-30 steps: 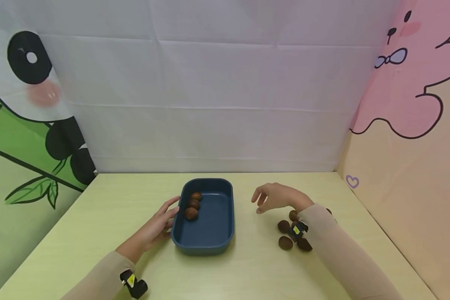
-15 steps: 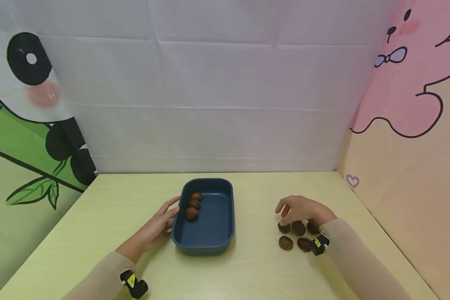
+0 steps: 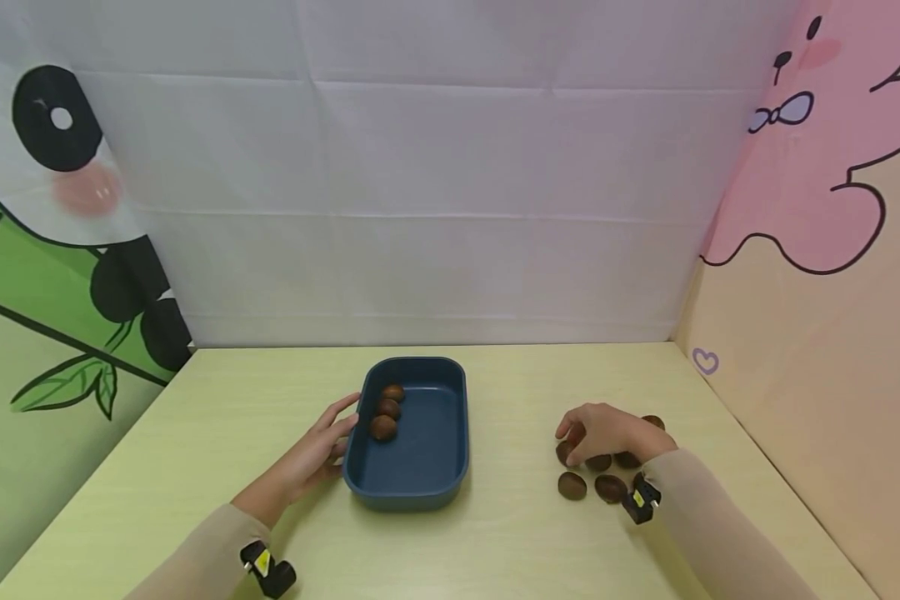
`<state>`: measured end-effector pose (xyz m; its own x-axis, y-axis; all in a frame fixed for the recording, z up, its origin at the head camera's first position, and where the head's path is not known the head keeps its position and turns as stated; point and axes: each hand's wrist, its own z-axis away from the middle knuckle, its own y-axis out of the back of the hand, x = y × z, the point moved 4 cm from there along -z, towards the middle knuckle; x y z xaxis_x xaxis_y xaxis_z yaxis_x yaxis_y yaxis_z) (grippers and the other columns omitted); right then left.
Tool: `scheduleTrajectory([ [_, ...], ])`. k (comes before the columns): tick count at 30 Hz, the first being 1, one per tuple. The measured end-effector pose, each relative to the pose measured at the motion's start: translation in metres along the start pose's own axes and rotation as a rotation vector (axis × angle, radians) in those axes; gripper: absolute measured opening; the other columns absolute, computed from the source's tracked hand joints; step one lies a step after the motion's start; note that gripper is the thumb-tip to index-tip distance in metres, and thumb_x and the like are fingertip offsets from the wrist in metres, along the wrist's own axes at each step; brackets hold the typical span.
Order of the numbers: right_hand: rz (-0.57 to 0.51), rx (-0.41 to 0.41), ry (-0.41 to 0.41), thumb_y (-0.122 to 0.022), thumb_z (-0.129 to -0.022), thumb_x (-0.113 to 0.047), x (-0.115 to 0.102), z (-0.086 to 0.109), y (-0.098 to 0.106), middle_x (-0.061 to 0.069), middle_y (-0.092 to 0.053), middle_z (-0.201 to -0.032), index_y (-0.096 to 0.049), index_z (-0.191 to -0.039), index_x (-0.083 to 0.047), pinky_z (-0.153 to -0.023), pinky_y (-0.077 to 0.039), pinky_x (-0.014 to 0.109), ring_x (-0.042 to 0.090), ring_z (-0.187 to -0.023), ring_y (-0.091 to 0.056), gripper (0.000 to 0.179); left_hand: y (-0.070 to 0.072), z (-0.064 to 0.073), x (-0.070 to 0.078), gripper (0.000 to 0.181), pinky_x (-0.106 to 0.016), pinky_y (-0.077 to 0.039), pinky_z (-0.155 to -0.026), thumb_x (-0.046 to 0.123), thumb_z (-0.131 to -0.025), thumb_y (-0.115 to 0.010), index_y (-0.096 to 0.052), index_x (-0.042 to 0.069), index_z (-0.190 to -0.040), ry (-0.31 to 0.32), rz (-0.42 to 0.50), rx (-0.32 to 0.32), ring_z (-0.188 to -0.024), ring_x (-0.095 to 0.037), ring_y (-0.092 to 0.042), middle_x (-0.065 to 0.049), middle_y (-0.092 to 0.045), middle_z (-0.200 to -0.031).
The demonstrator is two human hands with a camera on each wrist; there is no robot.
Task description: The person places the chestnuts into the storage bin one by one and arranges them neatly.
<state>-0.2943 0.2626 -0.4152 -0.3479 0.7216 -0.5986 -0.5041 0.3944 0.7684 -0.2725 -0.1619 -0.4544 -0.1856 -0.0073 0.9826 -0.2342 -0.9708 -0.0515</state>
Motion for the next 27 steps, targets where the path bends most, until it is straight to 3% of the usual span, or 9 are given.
scheduleTrajectory([
  [8, 0.08, 0.028, 0.027, -0.083, -0.082, -0.015, -0.004, 0.0, -0.004, -0.005, -0.067, -0.093, -0.069, -0.108, -0.008, -0.076, -0.05, 0.031, 0.009, -0.083, -0.06, 0.03, 0.0, 0.001, 0.0, 0.057, -0.049, -0.05, -0.09, 0.038, -0.107, -0.048, -0.023, 0.029, -0.158, -0.004, 0.001, -0.013, -0.124, -0.037, -0.057, -0.025, -0.047, -0.146],
  [20, 0.11, 0.046, 0.038, -0.085, -0.081, -0.02, -0.007, -0.002, -0.002, -0.007, -0.067, -0.092, -0.071, -0.106, -0.009, -0.077, -0.051, 0.031, 0.008, -0.083, -0.061, 0.031, 0.0, 0.0, 0.001, 0.057, -0.049, -0.051, -0.088, 0.037, -0.107, -0.047, -0.023, 0.029, -0.158, -0.004, 0.003, -0.009, -0.123, -0.036, -0.058, -0.025, -0.047, -0.146],
  [27, 0.058, 0.049, 0.05, -0.082, -0.083, -0.017, -0.019, -0.006, 0.005, -0.006, -0.069, -0.095, -0.071, -0.109, -0.009, -0.078, -0.052, 0.031, 0.012, -0.087, -0.065, 0.029, 0.0, 0.0, 0.0, 0.057, -0.049, -0.051, -0.088, 0.037, -0.107, -0.048, -0.024, 0.029, -0.158, -0.004, 0.002, -0.006, -0.123, -0.036, -0.058, -0.025, -0.047, -0.146],
])
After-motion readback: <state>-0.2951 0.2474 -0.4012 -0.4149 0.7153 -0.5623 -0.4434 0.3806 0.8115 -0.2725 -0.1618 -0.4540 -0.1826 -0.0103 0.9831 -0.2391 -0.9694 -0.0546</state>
